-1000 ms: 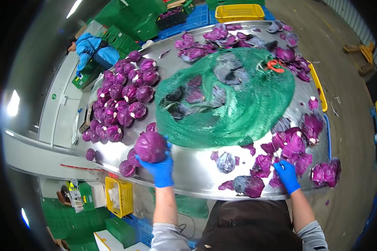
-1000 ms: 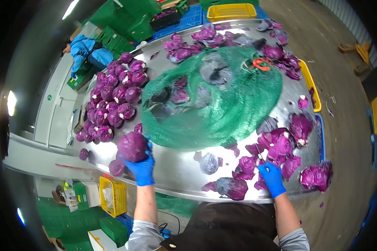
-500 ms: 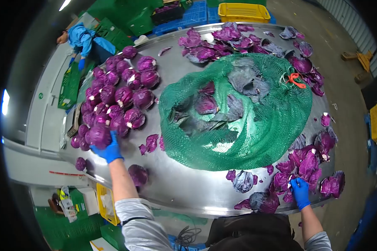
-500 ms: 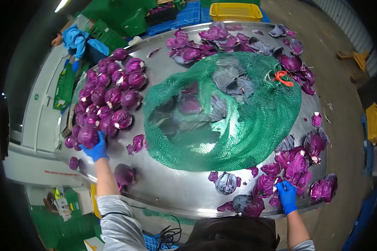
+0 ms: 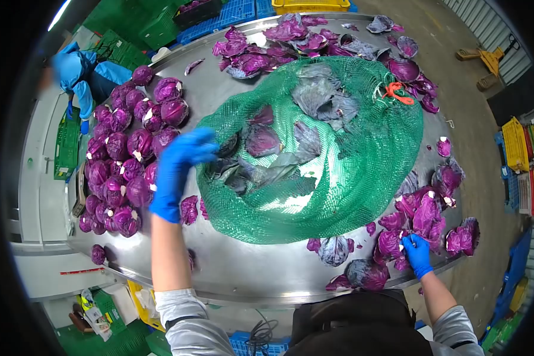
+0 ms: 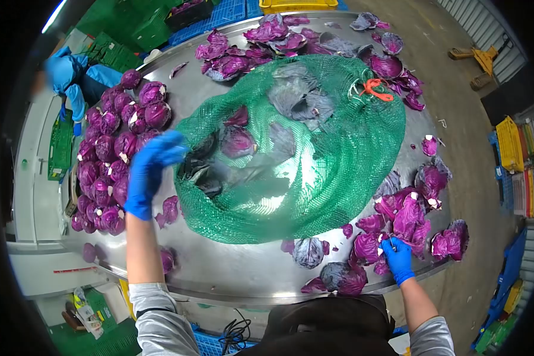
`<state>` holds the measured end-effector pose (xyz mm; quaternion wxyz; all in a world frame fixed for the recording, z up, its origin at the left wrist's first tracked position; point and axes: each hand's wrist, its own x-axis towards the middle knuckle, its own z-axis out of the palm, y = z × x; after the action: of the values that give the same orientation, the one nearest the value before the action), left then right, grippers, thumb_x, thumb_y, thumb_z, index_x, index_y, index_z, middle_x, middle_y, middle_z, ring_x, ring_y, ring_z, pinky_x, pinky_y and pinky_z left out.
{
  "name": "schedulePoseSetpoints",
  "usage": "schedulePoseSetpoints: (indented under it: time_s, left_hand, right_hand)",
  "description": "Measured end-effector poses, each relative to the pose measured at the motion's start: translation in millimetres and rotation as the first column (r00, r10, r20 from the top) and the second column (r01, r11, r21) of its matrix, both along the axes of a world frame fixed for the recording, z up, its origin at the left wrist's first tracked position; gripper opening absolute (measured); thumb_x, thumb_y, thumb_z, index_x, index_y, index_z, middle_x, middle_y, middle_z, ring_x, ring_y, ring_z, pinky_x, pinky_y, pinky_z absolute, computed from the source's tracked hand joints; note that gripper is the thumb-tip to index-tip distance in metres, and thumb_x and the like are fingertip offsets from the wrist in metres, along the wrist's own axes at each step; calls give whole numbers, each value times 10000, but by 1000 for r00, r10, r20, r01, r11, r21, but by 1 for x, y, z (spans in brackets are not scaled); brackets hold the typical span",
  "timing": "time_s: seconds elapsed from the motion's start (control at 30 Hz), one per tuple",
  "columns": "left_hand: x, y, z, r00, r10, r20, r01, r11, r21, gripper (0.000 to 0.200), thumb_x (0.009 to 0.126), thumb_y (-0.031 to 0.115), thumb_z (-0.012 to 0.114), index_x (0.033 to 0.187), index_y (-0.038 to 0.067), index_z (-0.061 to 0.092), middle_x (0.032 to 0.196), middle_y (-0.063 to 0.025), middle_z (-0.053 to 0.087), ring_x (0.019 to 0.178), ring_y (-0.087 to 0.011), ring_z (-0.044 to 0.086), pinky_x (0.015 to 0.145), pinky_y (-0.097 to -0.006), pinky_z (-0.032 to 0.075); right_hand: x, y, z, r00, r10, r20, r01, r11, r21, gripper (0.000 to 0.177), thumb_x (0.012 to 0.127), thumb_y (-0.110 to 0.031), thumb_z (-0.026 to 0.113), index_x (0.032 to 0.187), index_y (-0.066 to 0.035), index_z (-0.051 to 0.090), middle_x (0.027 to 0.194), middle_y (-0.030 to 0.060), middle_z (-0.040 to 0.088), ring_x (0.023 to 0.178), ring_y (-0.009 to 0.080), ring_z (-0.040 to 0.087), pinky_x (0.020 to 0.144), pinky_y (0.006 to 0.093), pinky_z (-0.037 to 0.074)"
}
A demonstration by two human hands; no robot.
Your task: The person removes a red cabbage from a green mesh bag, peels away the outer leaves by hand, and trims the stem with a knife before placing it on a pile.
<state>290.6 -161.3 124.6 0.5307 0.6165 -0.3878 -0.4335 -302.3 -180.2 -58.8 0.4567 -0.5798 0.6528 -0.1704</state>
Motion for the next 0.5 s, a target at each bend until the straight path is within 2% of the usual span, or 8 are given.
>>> schedulePoseSetpoints:
  time_s: [0.1, 0.13, 0.17, 0.2, 0.23, 0.3, 0.33, 0.5]
  left_hand:
    - [-47, -23, -16, 921, -371, 119, 322, 897, 303, 356, 883, 177, 561, 1171, -31, 571, 1069, -135, 646, 1004, -224, 618, 869, -330, 485]
    - [-49, -28, -26, 915, -383, 122, 333, 892, 305, 356, 883, 177, 561, 1171, -31, 571, 1069, -135, 646, 1004, -224, 618, 869, -330, 485]
    - [-51, -33, -37, 800, -419, 430, 254, 885, 389, 381, 863, 178, 586, 1179, -32, 558, 1101, -168, 626, 1010, -279, 611, 883, -359, 472]
    - [-51, -38, -49, 584, -439, 683, 151, 885, 440, 409, 843, 179, 610, 1187, -32, 545, 1134, -201, 606, 1016, -334, 603, 898, -387, 458]
    - [-41, -43, -68, 576, -449, 683, 158, 881, 446, 409, 843, 179, 610, 1187, -32, 545, 1134, -201, 606, 1016, -334, 603, 898, -387, 458]
    - [-15, -57, -86, 569, -228, 790, 146, 974, 176, 470, 820, 218, 632, 1211, -24, 531, 1205, -254, 542, 1102, -391, 538, 948, -416, 425]
    - [-8, -61, -83, 375, -218, 901, 145, 974, 175, 539, 796, 259, 649, 1247, 0, 511, 1269, -249, 499, 1177, -381, 487, 987, -411, 398]
    - [2, -79, -82, 142, -336, 931, -50, 937, 346, 635, 773, 376, 653, 1263, 11, 479, 1276, -227, 501, 1178, -377, 481, 996, -423, 385]
  right_hand:
    - [-3, 0, -5, 997, -55, 51, 52, 997, 57, 182, 856, -160, 646, 725, -34, 645, 602, -30, 521, 553, 55, 434, 511, 252, 356]
    - [-6, 0, -9, 1000, -9, 25, 9, 1000, 6, 171, 851, -157, 647, 737, -29, 649, 601, -15, 531, 549, 64, 443, 512, 262, 364]
    - [-9, 1, -12, 999, 35, -2, -35, 999, -41, 162, 846, -154, 648, 748, -24, 652, 600, 0, 542, 544, 74, 452, 514, 272, 372]
    - [-3, 0, -4, 1000, 18, 13, -17, 999, -34, 161, 836, -148, 651, 744, -16, 653, 590, 13, 533, 541, 86, 453, 523, 286, 377]
    - [-5, 0, -6, 1000, 7, 18, -7, 1000, -27, 161, 836, -148, 651, 744, -16, 653, 590, 13, 533, 541, 86, 453, 523, 286, 377]
    - [-6, 1, -9, 999, 16, 38, -14, 999, -50, 169, 835, -146, 651, 728, -15, 655, 587, 11, 529, 540, 83, 445, 524, 284, 372]
    - [-5, 1, -8, 999, 33, 4, -33, 996, -82, 173, 835, -139, 646, 716, -13, 656, 583, 10, 525, 535, 83, 435, 520, 282, 367]
    - [-6, -1, -9, 998, 13, 60, -10, 999, -50, 172, 832, -142, 643, 724, -10, 655, 570, 27, 514, 538, 74, 429, 514, 279, 361]
